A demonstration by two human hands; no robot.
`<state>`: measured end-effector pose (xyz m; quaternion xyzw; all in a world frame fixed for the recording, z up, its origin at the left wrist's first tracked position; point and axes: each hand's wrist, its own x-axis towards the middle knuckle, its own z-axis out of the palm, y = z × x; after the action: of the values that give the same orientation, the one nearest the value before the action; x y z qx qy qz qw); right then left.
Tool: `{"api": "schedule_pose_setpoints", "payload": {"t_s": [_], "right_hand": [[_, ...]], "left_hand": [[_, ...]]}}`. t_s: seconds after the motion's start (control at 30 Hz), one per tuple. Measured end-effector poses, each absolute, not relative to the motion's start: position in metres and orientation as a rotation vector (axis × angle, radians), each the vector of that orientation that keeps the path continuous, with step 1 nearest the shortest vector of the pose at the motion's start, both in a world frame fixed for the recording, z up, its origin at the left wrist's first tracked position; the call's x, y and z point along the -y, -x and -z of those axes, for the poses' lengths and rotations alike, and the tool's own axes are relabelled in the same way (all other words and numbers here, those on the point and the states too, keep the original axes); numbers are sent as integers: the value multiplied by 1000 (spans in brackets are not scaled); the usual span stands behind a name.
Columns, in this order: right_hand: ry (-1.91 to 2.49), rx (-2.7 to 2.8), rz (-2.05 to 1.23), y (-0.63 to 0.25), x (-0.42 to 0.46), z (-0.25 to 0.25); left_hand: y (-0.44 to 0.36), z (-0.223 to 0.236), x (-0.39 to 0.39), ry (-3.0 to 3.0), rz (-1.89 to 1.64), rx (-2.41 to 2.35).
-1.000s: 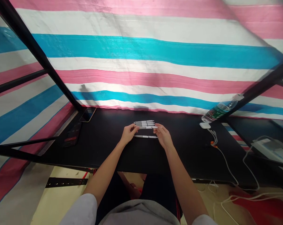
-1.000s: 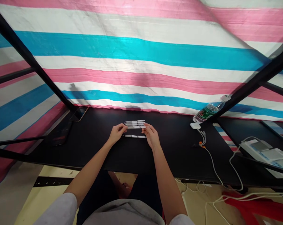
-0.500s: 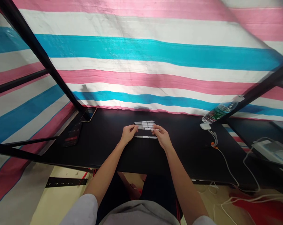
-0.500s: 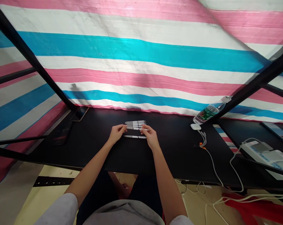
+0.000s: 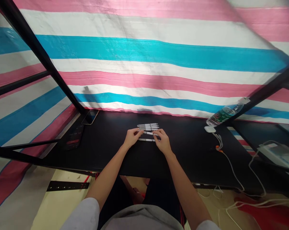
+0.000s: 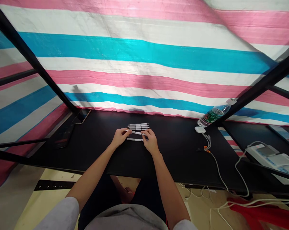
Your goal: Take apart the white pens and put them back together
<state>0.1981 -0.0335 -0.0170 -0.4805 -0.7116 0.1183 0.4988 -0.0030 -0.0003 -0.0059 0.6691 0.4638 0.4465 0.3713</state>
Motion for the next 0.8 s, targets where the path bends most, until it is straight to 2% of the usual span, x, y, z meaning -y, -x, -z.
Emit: {"api": "schedule_pose_setpoints", "payload": {"t_s": [0.3, 0.67, 0.8], "right_hand": [[1153, 1800, -215, -195, 35, 19], [1131, 1893, 16, -188, 38, 16], [1136, 1837, -20, -188, 39, 16]], "left_hand": [[4, -1, 2, -1531, -1035, -917], [0, 0, 3, -1563, -1158, -1116], [1, -1, 3, -1594, -1148, -1082]]}}
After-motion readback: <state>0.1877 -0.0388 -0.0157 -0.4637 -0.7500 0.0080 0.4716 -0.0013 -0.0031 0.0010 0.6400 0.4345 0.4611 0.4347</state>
